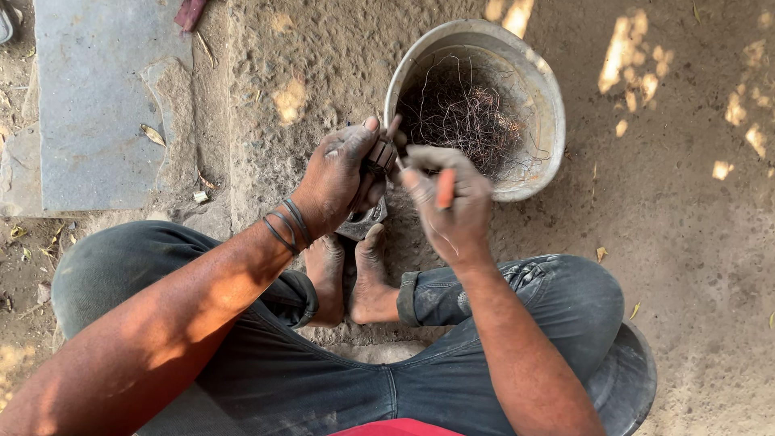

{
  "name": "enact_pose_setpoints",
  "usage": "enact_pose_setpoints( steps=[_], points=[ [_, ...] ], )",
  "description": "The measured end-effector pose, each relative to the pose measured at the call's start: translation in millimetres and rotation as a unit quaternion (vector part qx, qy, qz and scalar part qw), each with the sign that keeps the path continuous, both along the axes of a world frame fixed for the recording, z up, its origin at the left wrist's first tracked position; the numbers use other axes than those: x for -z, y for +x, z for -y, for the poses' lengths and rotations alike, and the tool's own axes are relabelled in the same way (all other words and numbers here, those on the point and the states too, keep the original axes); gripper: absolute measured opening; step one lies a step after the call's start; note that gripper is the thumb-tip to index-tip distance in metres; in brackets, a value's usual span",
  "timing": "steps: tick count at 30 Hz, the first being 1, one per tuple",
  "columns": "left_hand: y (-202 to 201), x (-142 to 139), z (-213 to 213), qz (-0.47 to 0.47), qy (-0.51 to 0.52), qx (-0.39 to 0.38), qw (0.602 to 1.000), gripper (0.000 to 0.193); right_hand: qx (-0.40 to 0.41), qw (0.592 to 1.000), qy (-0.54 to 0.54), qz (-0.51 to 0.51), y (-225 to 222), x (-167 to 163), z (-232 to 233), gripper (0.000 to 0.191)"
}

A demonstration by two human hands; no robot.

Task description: The person sits cross-legged on the ground and repeatedly cuts thin wire strands using orange-handled scissors. The cut pieces fall into a metal bucket placed between the legs. The person holds the wire with the left hand and cuts with the right hand throughout the clip.

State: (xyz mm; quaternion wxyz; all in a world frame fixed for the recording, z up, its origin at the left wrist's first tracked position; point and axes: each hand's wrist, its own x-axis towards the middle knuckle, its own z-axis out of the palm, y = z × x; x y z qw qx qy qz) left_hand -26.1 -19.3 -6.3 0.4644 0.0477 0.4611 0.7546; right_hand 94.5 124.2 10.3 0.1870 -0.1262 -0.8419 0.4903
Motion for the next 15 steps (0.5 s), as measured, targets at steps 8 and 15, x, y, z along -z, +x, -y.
enact_pose_setpoints(
  steps=[8,15],
  points=[
    [-13,-3,-2,-0.007,0.043,-0.019,0.999,0.052,-0.024,0.973,-0.196,0.117,-1,1,-11,0.024],
    [-13,7,0,-0.096,0.007,0.007,0.995,0.047,-0.032,0.957,-0.205,0.202,-7,-9,-4,0.019]
  ],
)
